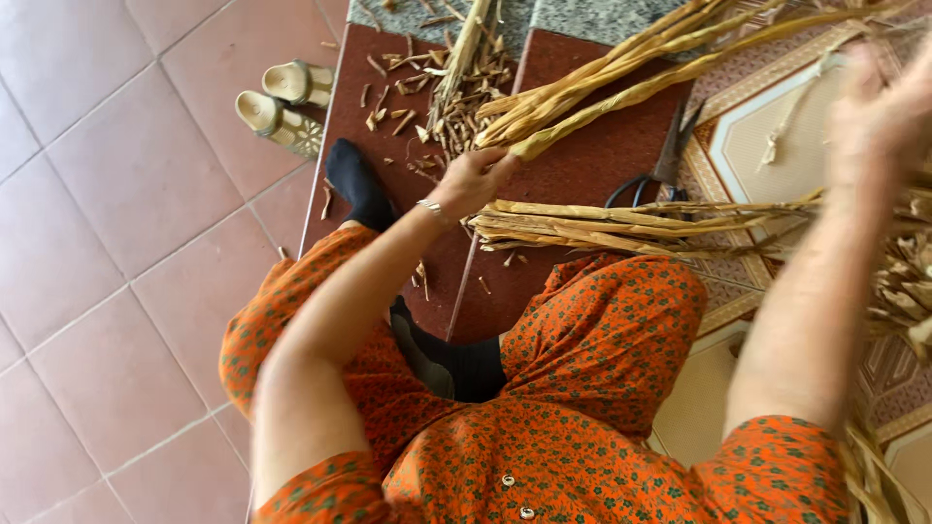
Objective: The person sits on the floor and strips the outer layers from dried plant stems by hand, then uses scissors to trim the ends of the processed stems. The person gathers the trimmed stems into a bundle and places them aside.
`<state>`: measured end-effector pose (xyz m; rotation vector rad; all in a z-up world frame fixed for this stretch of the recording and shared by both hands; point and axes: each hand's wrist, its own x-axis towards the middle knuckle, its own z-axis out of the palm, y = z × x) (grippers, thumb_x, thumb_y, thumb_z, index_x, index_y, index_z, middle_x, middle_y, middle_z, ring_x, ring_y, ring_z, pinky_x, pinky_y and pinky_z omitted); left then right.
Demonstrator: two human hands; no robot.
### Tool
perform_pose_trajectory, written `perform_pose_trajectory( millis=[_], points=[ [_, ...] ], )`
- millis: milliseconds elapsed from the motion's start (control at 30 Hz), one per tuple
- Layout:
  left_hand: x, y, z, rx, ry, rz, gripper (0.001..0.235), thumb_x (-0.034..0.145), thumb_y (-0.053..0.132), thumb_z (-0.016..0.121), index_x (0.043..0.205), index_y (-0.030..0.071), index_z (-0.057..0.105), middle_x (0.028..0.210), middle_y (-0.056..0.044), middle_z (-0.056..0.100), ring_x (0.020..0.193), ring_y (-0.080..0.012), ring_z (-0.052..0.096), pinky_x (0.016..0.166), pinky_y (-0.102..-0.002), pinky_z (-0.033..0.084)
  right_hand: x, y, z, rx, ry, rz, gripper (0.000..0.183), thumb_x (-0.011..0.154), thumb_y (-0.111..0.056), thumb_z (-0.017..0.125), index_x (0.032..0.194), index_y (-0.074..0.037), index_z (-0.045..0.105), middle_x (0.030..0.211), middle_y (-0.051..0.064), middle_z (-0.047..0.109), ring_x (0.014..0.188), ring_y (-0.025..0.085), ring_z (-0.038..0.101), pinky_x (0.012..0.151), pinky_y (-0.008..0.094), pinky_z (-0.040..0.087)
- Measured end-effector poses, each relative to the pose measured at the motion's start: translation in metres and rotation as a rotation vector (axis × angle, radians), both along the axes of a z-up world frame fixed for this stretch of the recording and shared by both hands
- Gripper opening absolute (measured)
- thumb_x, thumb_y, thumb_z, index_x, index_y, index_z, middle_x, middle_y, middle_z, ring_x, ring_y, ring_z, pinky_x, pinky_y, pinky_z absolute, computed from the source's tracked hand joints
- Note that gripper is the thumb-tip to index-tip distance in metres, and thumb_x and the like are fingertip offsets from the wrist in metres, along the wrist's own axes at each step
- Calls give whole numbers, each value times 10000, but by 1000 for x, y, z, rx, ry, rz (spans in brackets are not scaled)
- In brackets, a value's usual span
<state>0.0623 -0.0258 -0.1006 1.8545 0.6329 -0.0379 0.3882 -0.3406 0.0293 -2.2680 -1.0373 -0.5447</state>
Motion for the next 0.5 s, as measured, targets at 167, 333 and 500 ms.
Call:
perform_pose_trajectory(
  millis=[167,333,500],
  points=[
    [29,-49,-41,-354,97,139,347,1082,249,526,1274,24,708,803,-62,626,614,-128,533,484,-298,471,-77,61,-88,-93,1216,-16,524,1080,-455,566,1106,54,692,917,177,764,678,181,727,560,295,536],
    [-1,-88,-1,-601,-75,14,490,1003,164,587,1482,92,509,896,-40,730,670,-79,648,552,-244,561,-81,89,-132,442,1627,-114,591,993,-563,487,1198,-9,516,925,176,775,724,233,776,628,400,657],
    [-16,-105,24,-605,-33,29,402,1050,177,554,1444,100,524,780,-53,663,573,-105,561,474,-249,454,-60,91,-150,960,1649,-111,328,1057,-345,565,1117,-26,612,863,111,728,743,218,727,743,469,673]
  ],
)
